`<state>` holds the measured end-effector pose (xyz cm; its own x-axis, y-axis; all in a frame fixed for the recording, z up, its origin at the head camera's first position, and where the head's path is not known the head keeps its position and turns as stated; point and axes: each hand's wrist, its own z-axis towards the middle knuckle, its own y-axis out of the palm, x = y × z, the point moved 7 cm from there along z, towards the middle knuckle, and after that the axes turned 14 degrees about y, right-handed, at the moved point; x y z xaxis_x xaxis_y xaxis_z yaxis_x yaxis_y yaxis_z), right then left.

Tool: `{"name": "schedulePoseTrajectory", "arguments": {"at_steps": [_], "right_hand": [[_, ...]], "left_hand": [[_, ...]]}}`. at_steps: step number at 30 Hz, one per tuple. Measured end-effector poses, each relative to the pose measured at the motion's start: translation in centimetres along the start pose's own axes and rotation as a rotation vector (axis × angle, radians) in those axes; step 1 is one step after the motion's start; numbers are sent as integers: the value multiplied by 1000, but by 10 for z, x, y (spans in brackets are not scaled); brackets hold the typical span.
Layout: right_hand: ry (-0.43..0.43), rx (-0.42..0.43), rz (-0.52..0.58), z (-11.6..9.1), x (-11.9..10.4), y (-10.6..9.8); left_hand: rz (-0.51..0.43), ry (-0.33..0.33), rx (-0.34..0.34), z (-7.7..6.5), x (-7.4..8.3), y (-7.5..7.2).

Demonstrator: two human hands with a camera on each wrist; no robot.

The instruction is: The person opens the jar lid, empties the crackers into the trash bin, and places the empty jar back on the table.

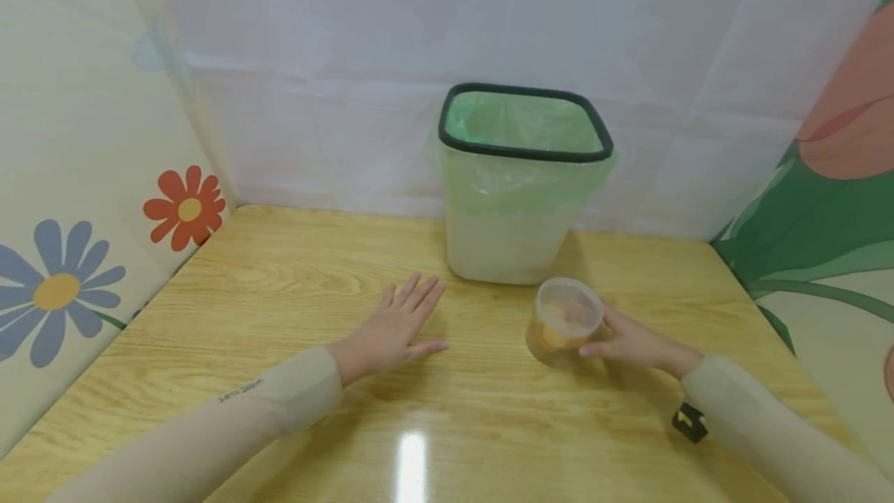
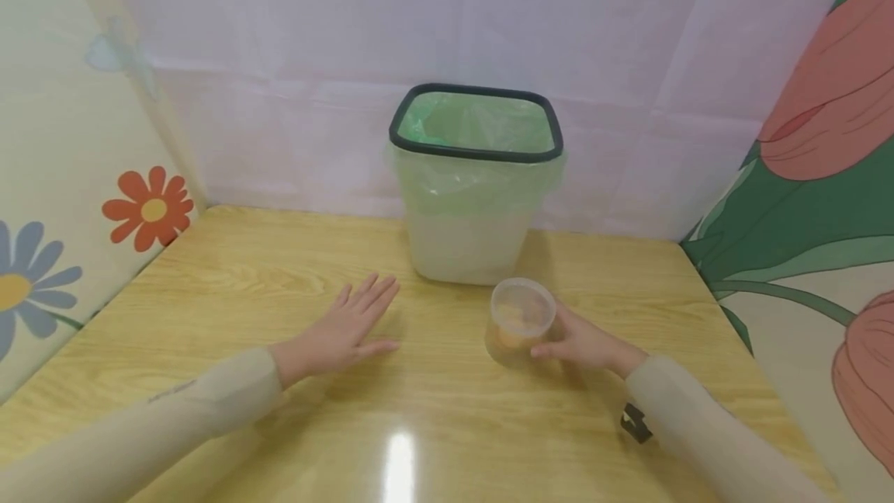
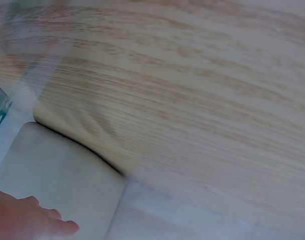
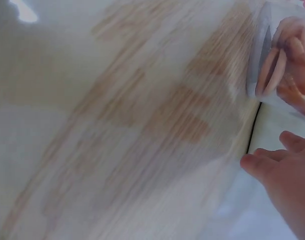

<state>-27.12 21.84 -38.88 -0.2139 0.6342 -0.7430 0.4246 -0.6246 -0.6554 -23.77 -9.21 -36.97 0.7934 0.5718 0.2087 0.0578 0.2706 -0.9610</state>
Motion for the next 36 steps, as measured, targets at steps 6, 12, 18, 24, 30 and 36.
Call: {"name": "schedulePoseTrajectory", "arguments": {"at_steps": [6, 12, 18, 24, 30, 36], "right_hand": [[-16, 9, 9, 1, -2, -1], [-26, -24, 62, 2, 0, 3], [-31, -28, 105, 4, -3, 6], [-28, -47, 147, 3, -5, 6], [-36, -66, 155, 4, -2, 7], [-49, -91, 199, 7, 2, 8]], "left_hand": [[-13, -2, -5, 1, 0, 0], [-30, -17, -33, 3, 2, 3], [-61, -5, -32, 10, 6, 5], [-39, 19, 0, 16, 9, 7], [-7, 36, 17, 21, 12, 10], [-47, 31, 23, 28, 16, 6]]}}
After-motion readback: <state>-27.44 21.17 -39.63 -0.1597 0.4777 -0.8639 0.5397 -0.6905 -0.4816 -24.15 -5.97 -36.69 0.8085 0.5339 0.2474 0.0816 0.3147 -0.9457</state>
